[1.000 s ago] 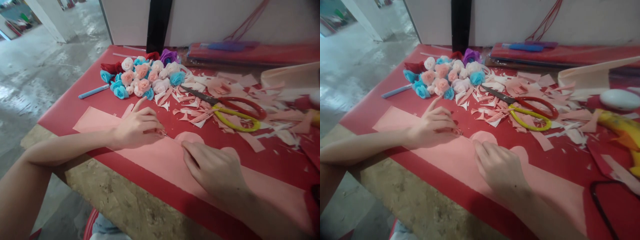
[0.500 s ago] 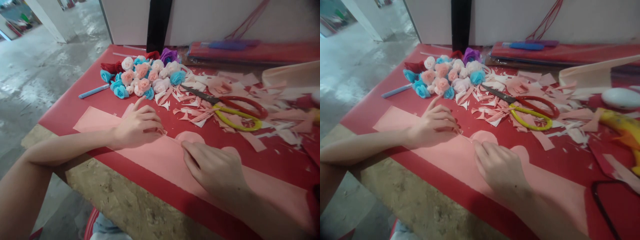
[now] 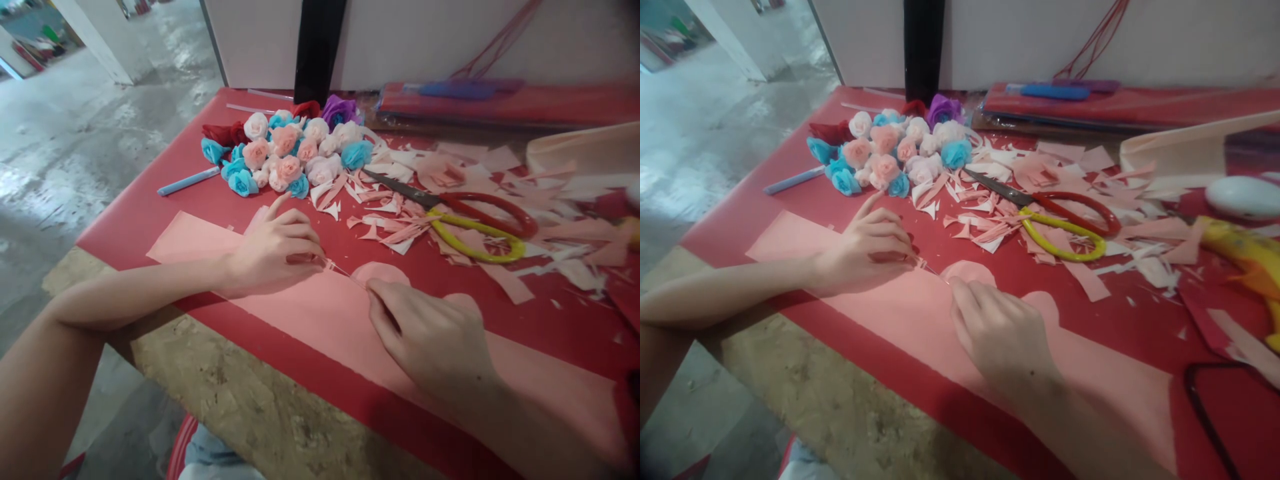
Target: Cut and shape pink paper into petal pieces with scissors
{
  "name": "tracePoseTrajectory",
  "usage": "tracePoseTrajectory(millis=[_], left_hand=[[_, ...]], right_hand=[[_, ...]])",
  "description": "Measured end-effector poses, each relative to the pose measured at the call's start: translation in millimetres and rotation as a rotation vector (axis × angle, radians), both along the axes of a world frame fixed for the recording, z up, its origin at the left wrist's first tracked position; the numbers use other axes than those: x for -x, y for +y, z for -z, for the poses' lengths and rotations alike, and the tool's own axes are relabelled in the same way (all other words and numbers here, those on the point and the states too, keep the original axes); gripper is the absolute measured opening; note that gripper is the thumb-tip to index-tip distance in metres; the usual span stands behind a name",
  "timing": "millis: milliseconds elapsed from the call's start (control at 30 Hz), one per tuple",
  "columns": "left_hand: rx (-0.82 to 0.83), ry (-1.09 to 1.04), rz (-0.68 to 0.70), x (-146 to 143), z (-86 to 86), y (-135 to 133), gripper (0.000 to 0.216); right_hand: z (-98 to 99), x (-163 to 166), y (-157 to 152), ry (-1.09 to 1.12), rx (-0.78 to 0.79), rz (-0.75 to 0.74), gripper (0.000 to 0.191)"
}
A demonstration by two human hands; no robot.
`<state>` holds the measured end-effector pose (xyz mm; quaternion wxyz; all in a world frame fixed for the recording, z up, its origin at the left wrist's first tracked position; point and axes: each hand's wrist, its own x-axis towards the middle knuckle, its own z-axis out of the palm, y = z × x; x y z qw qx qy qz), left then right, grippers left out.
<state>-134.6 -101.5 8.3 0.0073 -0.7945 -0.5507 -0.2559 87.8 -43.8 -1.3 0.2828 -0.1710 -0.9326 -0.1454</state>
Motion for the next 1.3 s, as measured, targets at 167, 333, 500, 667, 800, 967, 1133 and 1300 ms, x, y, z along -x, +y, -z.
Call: tracePoseTrajectory(millis=[167, 333, 500, 667, 800, 967, 1133, 1300], left_hand=[[0.013, 0.001, 0.002, 1.0, 1.0, 0.3, 0.014], [-0.008, 0.001, 0.02, 1.6, 1.7, 0.0, 0.015], [-0.01, 0.011, 0.022, 2.1, 2.9, -0.3, 0.014], [-0.01, -0.002, 0.023, 1.8, 3.6, -0.4, 0.013], [0.001, 0.006, 0.021, 1.5, 2.9, -0.4, 0.013], [-0.03, 0.003, 0.039, 0.8, 2.2, -1.1, 0.012], [-0.003, -0.015, 0.017, -0.6, 1.3, -2.2, 0.012], [-0.012, -0.021, 0.025, -1.1, 0.3, -1.6, 0.011]], right_hand=[[2.2, -1.5, 0.8, -0.014, -0.011, -0.009, 0.023], [5.5, -3.5, 1.9, -0.042, 0.003, -0.029, 0.025], [4.8, -4.3, 2.2, -0.069, 0.002, -0.03, 0.025], [4.9, -5.9, 2.8, -0.077, -0.004, -0.066, 0.026], [3.9, -6.2, 3.2, -0.093, -0.012, -0.089, 0.026], [2.2, -4.8, 2.4, -0.114, -0.027, -0.118, 0.03], [3.2, -5.7, 1.7, -0.107, -0.009, -0.108, 0.028], [2.6, -6.0, 2.9, -0.122, -0.028, -0.106, 0.03]])
